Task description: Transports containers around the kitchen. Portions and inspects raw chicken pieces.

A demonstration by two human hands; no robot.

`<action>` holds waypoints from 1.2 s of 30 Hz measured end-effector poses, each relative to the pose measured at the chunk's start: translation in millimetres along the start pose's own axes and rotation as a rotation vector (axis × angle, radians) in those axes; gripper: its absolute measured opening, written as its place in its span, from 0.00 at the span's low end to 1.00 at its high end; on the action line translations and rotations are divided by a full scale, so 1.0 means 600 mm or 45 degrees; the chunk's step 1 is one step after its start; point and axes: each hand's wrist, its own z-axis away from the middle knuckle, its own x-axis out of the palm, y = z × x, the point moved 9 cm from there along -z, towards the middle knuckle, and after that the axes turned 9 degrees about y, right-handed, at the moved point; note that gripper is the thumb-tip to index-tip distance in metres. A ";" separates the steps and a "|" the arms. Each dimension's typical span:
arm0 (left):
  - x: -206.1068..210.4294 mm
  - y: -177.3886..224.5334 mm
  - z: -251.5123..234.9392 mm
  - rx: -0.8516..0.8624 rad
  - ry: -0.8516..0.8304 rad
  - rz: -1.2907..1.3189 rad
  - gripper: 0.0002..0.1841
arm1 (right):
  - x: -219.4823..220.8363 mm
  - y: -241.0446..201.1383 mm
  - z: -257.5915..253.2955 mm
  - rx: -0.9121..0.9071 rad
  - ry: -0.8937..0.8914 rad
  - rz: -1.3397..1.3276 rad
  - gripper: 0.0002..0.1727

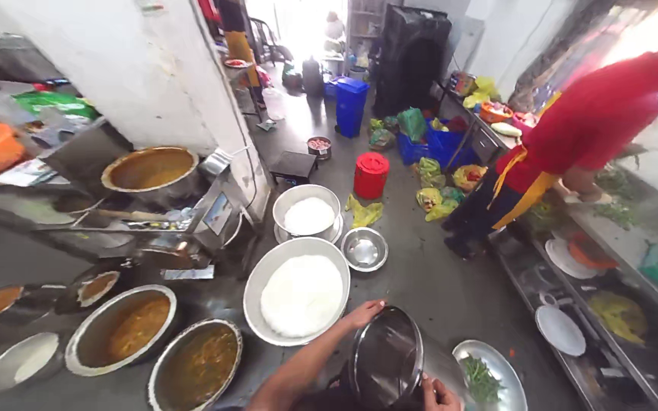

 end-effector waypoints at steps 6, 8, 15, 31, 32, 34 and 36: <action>-0.022 -0.071 -0.096 -0.233 -0.113 -0.320 0.25 | 0.026 -0.002 -0.135 -0.177 0.020 -0.147 0.23; -0.030 -0.104 -0.129 -0.386 -0.123 -0.236 0.24 | 0.046 0.003 -0.203 -0.182 -0.005 -0.156 0.23; -0.039 -0.097 -0.278 -0.623 0.006 0.188 0.25 | 0.115 -0.019 -0.501 -0.153 -0.130 -0.241 0.22; -0.353 0.135 -0.595 -0.376 1.265 0.864 0.18 | 0.479 -0.295 -1.064 -0.390 -0.836 -0.495 0.20; -0.369 0.160 -0.632 -0.393 1.292 0.831 0.19 | 0.494 -0.306 -1.116 -0.328 -0.868 -0.433 0.19; -0.383 0.209 -0.688 -0.431 1.322 0.784 0.19 | 0.503 -0.321 -1.200 -0.224 -0.911 -0.345 0.20; -0.399 0.262 -0.753 -0.462 1.320 0.751 0.17 | 0.505 -0.345 -1.283 -0.194 -0.951 -0.289 0.21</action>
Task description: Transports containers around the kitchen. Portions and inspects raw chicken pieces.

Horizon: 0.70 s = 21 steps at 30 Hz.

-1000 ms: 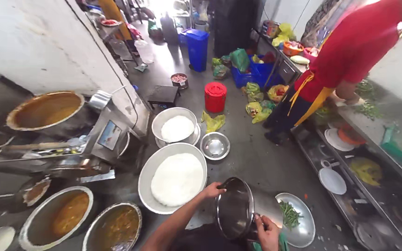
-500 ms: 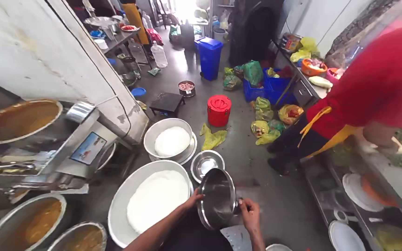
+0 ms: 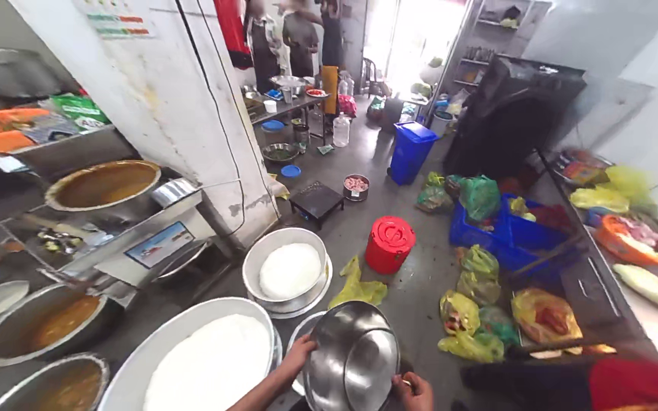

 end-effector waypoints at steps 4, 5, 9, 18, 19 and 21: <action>0.150 0.071 -0.056 -0.004 -0.096 -0.146 0.15 | -0.100 -0.003 -0.118 0.115 0.032 -0.003 0.19; 0.183 0.088 -0.073 0.004 -0.114 -0.186 0.15 | -0.121 0.005 -0.147 0.141 0.049 -0.028 0.19; 0.315 0.172 -0.142 0.080 -0.069 -0.287 0.15 | -0.194 0.030 -0.291 0.238 -0.010 0.077 0.21; 0.458 0.328 -0.238 0.169 0.355 -0.174 0.14 | -0.234 -0.034 -0.670 0.161 -0.388 0.320 0.26; 0.466 0.340 -0.245 0.173 0.401 -0.147 0.14 | -0.227 -0.044 -0.709 0.143 -0.432 0.337 0.25; 0.480 0.361 -0.262 0.191 0.490 -0.095 0.13 | -0.209 -0.059 -0.779 0.119 -0.504 0.364 0.23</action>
